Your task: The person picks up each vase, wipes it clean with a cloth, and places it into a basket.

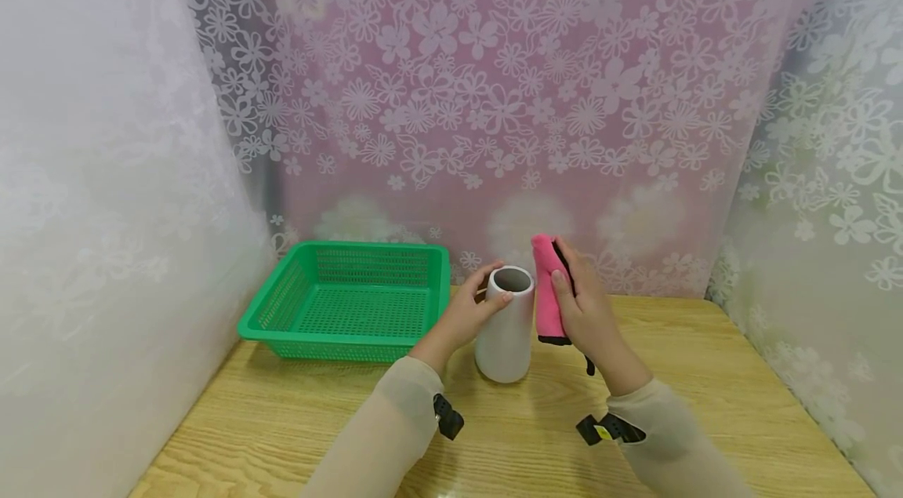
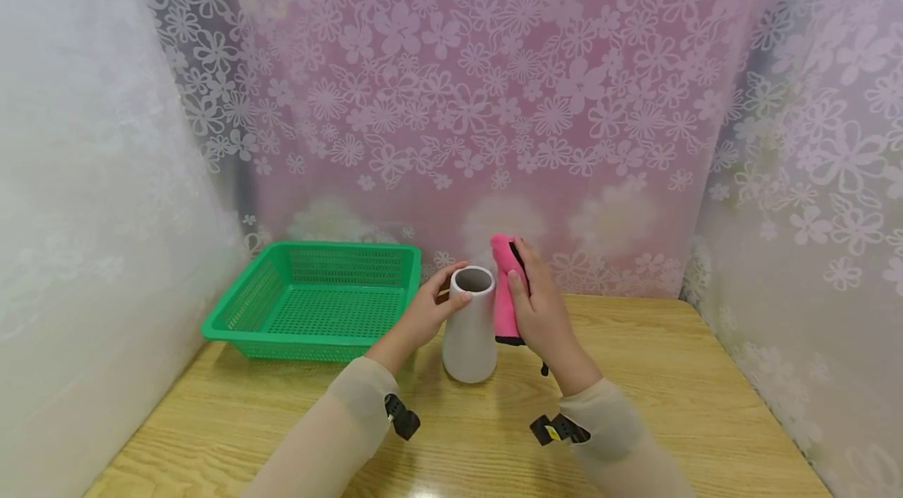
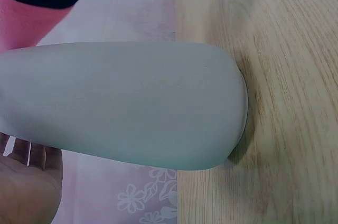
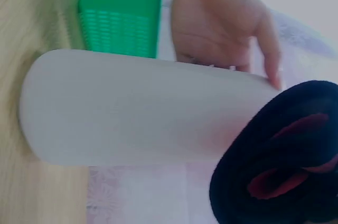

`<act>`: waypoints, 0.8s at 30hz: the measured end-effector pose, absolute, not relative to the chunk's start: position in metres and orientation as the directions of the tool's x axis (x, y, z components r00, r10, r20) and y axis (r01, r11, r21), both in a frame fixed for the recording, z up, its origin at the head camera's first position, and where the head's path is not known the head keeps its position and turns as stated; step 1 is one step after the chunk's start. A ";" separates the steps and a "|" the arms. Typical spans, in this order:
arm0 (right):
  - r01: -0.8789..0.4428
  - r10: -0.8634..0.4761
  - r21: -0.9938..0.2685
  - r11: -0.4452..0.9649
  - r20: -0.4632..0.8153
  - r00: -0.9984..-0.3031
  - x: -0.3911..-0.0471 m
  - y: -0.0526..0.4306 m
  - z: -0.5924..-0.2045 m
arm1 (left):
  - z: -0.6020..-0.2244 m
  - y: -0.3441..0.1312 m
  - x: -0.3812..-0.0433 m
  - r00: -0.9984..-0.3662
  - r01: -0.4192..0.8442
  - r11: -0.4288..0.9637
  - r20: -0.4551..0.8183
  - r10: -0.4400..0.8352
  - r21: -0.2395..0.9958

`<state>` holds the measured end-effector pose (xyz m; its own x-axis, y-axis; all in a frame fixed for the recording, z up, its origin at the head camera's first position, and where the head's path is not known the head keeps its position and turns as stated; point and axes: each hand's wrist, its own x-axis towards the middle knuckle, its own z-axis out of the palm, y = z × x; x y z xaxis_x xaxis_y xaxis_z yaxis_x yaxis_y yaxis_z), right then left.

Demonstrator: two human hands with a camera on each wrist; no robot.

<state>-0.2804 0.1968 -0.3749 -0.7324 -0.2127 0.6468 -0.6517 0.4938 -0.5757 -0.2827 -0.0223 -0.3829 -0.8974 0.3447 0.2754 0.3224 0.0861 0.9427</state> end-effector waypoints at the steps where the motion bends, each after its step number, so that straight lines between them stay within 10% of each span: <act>1: -0.666 -0.209 -0.558 0.494 0.668 -0.714 -0.282 0.196 -0.378 | -0.383 -0.022 -0.283 -0.897 0.324 0.090 0.276 0.344 0.942; 24: -0.701 -0.205 -0.443 0.559 0.745 -0.635 -0.291 0.177 -0.403 | -0.378 -0.023 -0.279 -0.892 0.337 0.112 0.279 0.355 0.935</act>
<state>-0.2914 0.1768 -0.4031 -0.6345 -0.2047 0.7453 -0.7009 0.5589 -0.4432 -0.2787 -0.0233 -0.3782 -0.8923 0.3547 0.2794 0.3371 0.1116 0.9348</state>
